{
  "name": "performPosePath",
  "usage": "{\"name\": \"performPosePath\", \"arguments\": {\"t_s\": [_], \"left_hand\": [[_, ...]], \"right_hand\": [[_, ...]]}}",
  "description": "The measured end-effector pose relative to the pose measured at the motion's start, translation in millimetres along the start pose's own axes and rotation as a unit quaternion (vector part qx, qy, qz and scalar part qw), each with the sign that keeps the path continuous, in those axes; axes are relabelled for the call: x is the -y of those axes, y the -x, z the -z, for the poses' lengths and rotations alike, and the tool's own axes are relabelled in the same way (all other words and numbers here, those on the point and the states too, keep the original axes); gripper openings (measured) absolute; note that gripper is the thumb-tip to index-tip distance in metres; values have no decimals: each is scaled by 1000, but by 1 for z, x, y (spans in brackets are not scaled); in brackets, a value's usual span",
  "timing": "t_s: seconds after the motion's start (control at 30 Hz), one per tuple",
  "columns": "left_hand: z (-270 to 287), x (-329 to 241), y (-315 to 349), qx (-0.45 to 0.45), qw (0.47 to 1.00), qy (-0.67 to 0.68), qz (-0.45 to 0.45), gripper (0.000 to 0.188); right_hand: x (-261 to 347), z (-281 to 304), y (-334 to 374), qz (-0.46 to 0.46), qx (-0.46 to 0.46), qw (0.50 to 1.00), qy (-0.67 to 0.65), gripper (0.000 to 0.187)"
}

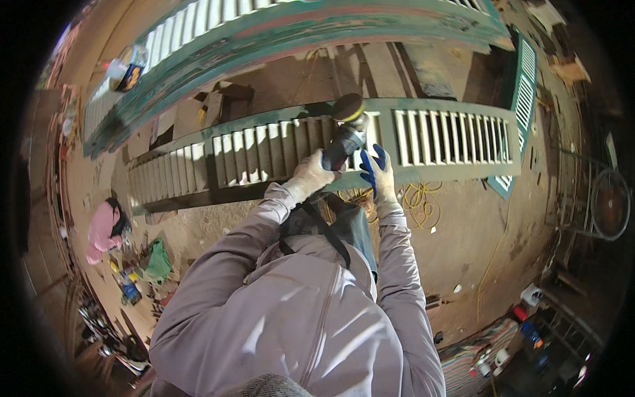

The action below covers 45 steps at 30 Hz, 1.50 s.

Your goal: The person uses an orbital sander to smooth the surface of a green wooden slatted panel, then wipes the panel with a blue cloth and applies a liquid from a white bottle. The person repeats this sequence on multiple panels in a workshop setting.

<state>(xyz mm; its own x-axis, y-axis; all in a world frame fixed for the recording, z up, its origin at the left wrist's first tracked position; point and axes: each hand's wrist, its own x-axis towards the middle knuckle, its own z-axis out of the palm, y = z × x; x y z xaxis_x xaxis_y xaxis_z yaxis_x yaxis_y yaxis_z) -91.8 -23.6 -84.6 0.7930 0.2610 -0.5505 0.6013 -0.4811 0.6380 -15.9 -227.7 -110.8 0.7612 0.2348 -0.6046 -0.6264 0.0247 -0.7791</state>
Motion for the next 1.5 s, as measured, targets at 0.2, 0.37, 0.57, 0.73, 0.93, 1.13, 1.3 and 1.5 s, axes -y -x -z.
{"name": "performPosePath", "arguments": {"t_s": [0.2, 0.37, 0.57, 0.73, 0.93, 1.13, 1.3, 1.5], "left_hand": [[52, 79, -17, 70, 977, 195, 44, 79], [104, 91, -7, 70, 992, 93, 44, 85], [104, 77, -45, 119, 969, -213, -42, 104], [119, 85, -35, 93, 967, -234, -42, 105], [223, 113, -35, -268, 960, 77, -13, 75], [437, 138, -36, -706, 682, 114, -153, 68], [525, 115, -63, -627, 729, 251, -116, 70], [598, 188, -109, -579, 763, 248, -145, 65]], "right_hand": [[-51, -10, -5, 35, 65, 997, -9, 52], [-89, -6, 0, 145, -31, 973, 175, 40], [-93, 21, 22, 25, -142, 899, 412, 66], [-96, 26, 58, -67, -158, 906, 388, 76], [-144, 56, 117, -172, -262, 909, 275, 68], [-218, 94, 183, -258, -285, 904, 187, 45], [-282, 103, 211, -213, -355, 876, 247, 44], [-292, 72, 185, -162, -320, 900, 246, 55]]}}
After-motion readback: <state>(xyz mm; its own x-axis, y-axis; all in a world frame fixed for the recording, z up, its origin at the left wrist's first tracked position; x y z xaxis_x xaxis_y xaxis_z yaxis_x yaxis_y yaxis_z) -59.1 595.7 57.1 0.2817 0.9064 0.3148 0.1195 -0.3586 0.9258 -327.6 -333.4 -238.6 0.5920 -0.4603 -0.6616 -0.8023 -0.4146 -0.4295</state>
